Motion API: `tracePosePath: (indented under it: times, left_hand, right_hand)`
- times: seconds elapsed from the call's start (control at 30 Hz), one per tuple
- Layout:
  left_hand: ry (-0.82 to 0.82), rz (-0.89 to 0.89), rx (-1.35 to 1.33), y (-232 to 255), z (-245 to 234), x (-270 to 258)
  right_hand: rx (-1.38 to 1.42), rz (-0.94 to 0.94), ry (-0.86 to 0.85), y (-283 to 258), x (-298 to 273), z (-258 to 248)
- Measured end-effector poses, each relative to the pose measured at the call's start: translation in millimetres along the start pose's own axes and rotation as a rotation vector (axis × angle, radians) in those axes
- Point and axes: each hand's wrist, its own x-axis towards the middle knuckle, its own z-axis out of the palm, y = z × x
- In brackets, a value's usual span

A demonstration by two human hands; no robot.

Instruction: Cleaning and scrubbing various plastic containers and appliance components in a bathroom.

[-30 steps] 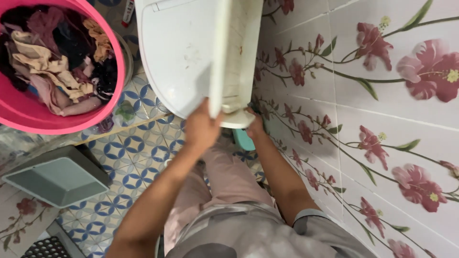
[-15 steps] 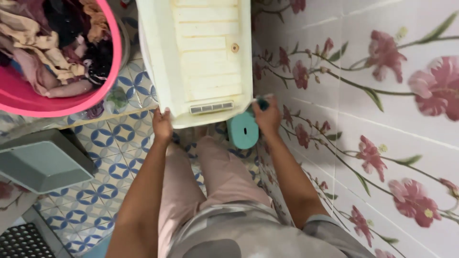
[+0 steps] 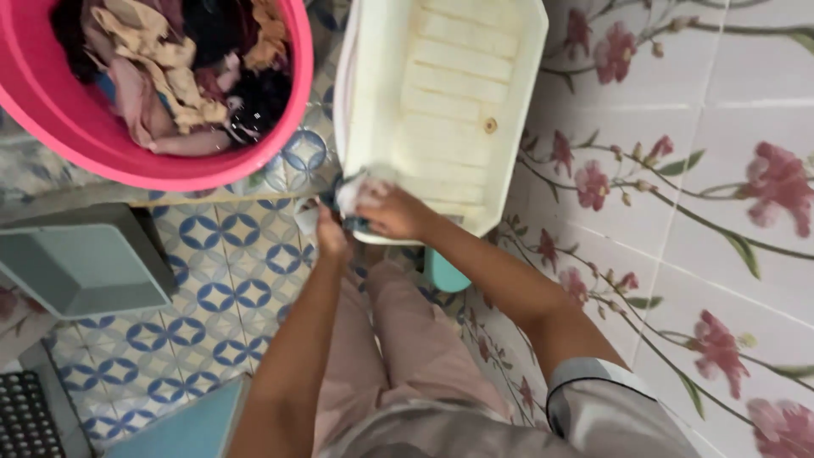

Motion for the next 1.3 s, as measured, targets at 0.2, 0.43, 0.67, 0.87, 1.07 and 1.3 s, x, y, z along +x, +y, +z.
tracePosePath:
  times: [0.2,0.43,0.67,0.87,1.07,1.3]
  left_hand:
    - [0.118,0.199,0.172,-13,-11,23]
    - [0.174,0.125,0.282,0,7,15]
    - [0.138,0.346,0.427,30,41,-1]
    - [0.250,0.281,0.646,49,69,-11]
    - [0.160,0.306,0.629,46,67,-10]
    - [0.255,0.296,0.806,58,52,-12]
  right_hand:
    - [-0.201,0.114,-0.089,92,68,16]
    - [-0.420,0.320,0.253,181,192,-58]
    - [-0.529,0.494,0.410,222,168,-61]
    - [-0.467,0.526,0.520,248,101,-36]
    - [-0.060,0.778,0.305,151,30,26]
    - [-0.022,0.434,-0.307,85,-39,57]
